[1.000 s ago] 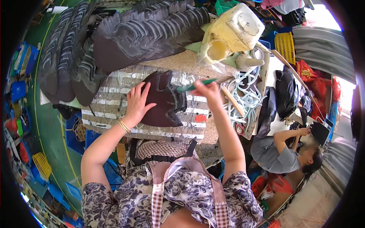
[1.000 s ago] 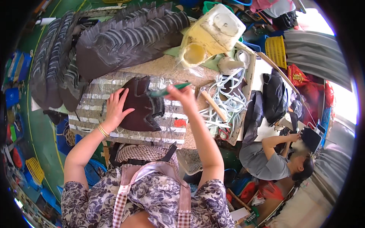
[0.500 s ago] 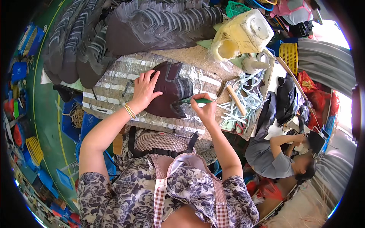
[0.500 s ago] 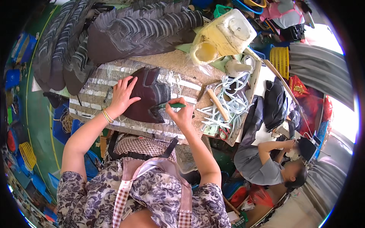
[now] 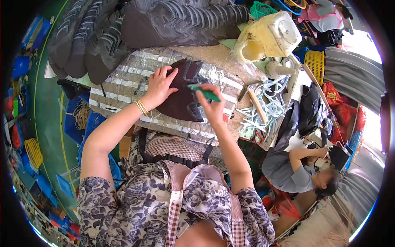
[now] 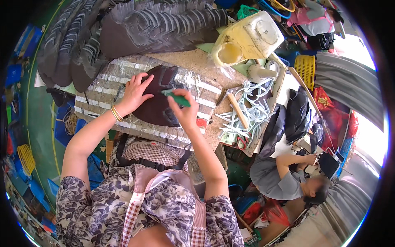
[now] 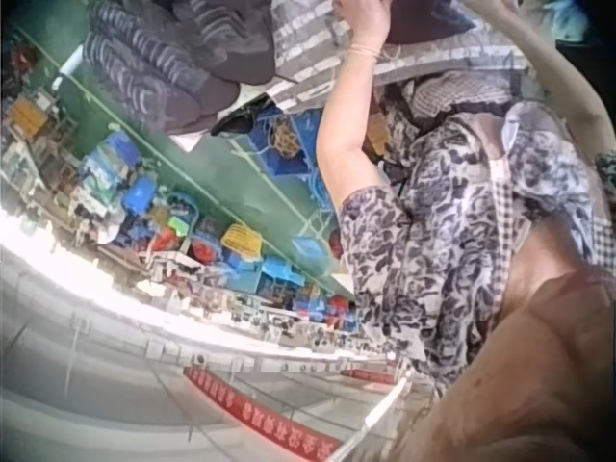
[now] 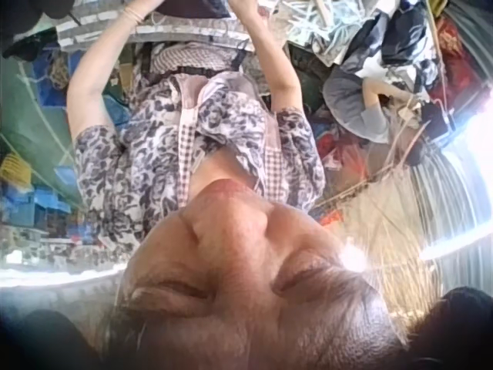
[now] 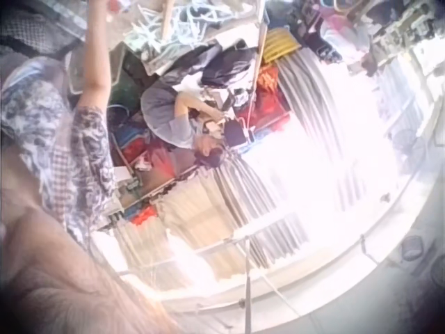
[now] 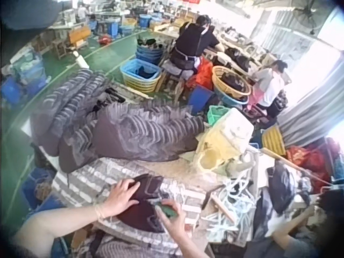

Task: The person applies adhesive to dark shoe upper components using a green brush, dipping it into a yellow container, and then handles white lining materials at a manufacturing workstation.

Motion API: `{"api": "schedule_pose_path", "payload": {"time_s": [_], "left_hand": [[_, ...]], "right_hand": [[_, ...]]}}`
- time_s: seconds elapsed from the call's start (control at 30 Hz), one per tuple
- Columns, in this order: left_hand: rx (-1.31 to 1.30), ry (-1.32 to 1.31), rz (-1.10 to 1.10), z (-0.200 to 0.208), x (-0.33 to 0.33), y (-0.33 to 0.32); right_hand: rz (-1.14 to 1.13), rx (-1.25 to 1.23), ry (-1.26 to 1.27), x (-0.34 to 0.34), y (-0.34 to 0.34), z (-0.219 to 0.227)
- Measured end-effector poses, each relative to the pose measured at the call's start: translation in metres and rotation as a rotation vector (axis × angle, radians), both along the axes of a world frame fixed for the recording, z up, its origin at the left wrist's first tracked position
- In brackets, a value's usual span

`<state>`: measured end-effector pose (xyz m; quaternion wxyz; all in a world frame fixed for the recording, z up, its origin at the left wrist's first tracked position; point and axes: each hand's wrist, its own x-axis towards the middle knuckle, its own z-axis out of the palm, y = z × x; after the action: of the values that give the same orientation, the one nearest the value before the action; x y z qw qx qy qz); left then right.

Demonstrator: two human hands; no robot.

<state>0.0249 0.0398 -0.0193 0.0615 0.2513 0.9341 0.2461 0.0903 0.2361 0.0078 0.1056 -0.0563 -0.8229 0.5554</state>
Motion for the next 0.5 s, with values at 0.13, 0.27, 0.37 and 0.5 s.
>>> {"api": "schedule_pose_path", "payload": {"time_s": [0.13,0.27,0.37,0.5], "left_hand": [[0.007,-0.070,0.008,0.002,-0.001,-0.002],[0.034,-0.046,0.023,0.003,0.001,-0.004],[0.062,-0.063,0.061,0.002,0.001,-0.004],[0.072,-0.026,0.040,0.000,-0.001,0.002]], "right_hand": [[0.207,0.225,0.026,0.064,0.011,-0.014],[0.202,0.199,-0.016,0.067,0.014,0.000],[0.178,0.248,-0.165,0.006,-0.005,0.009],[0.054,0.375,-0.146,-0.064,-0.010,-0.013]]}}
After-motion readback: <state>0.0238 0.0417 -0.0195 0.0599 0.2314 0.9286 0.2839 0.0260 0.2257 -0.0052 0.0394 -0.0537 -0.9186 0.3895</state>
